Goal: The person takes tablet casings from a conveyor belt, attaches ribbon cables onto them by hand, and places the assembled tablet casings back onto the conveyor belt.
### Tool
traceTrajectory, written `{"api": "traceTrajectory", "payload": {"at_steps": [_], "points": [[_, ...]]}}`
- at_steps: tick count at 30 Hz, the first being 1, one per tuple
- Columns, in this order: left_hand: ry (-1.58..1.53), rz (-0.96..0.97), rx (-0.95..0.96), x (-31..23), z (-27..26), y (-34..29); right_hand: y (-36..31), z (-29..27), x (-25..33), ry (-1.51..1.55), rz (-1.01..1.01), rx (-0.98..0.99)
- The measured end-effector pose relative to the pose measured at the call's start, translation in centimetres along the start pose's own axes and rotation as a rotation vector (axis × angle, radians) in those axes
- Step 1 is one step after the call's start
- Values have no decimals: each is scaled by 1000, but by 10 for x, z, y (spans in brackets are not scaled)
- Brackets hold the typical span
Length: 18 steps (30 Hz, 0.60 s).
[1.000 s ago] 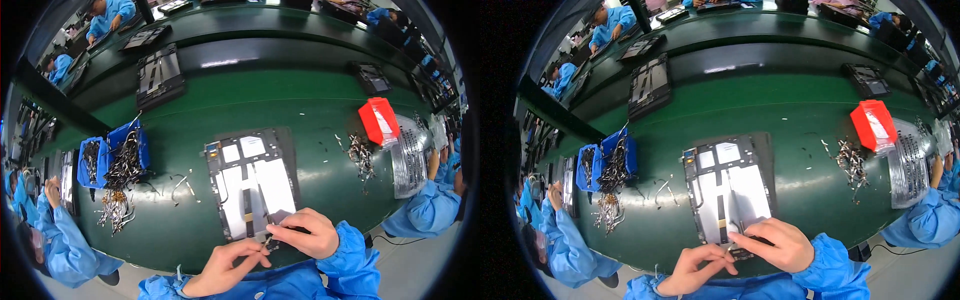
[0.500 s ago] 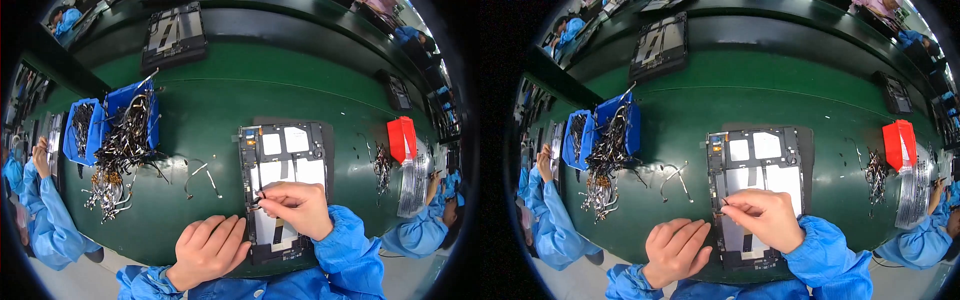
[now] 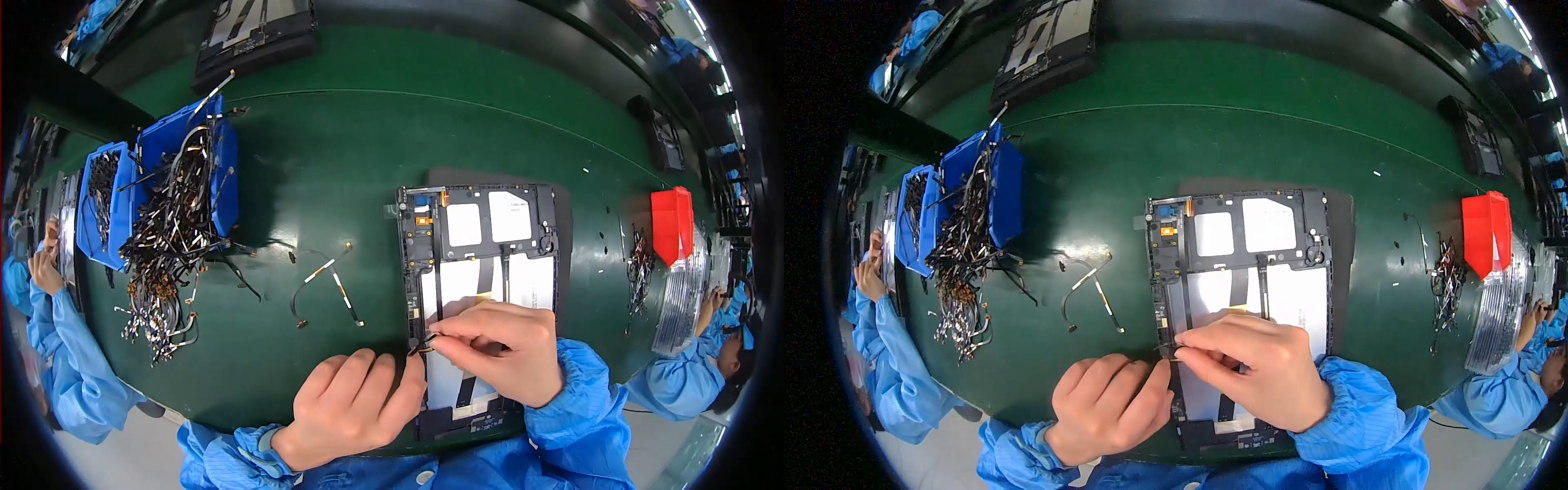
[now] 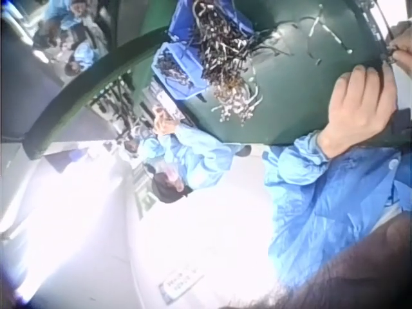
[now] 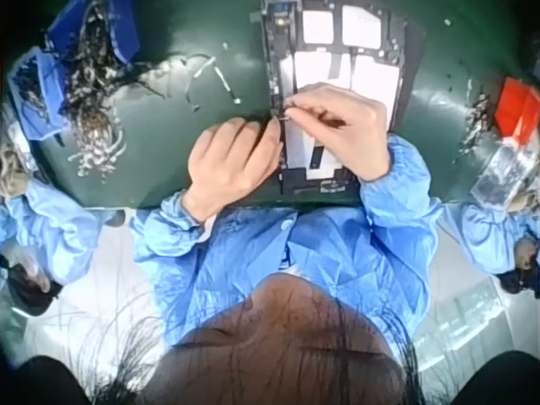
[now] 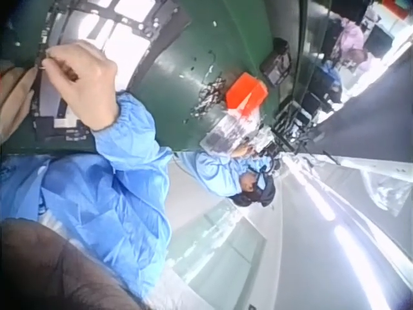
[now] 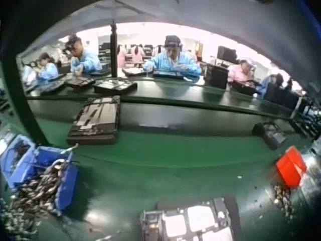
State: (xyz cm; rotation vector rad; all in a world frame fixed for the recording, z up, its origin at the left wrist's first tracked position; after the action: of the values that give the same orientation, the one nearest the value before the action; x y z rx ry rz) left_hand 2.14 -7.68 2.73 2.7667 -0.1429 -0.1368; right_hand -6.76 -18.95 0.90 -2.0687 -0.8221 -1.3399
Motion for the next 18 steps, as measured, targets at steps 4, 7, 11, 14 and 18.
{"api": "traceTrajectory", "payload": {"at_steps": [4, 7, 11, 14, 18], "points": [[-32, -29, 73, -1, -3, 6, 2, 1, 0, 13, -30, 5], [-51, -30, -10, -11, -2, 4, -1, 0, -2, -11, -5, 7], [-148, 92, -100, -31, -4, 2, -1, 3, 0, -3, -27, 14], [-141, 29, -68, -34, 6, 9, -1, 0, -1, -13, -55, 17], [-78, 60, -21, -37, 7, 8, 2, -4, 3, -17, -104, -24]]}}
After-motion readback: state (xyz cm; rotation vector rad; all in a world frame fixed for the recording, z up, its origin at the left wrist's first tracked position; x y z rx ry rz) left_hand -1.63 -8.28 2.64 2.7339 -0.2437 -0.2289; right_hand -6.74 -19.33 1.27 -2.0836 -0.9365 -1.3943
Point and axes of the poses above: each hand's wrist, its own y-axis towards the middle knuckle, its own z-axis out of the palm, x = y × z, the point moved 7 cm from there along y, towards the middle knuckle, and after that the axes turned 3 degrees about y, right-handed, at the moved point
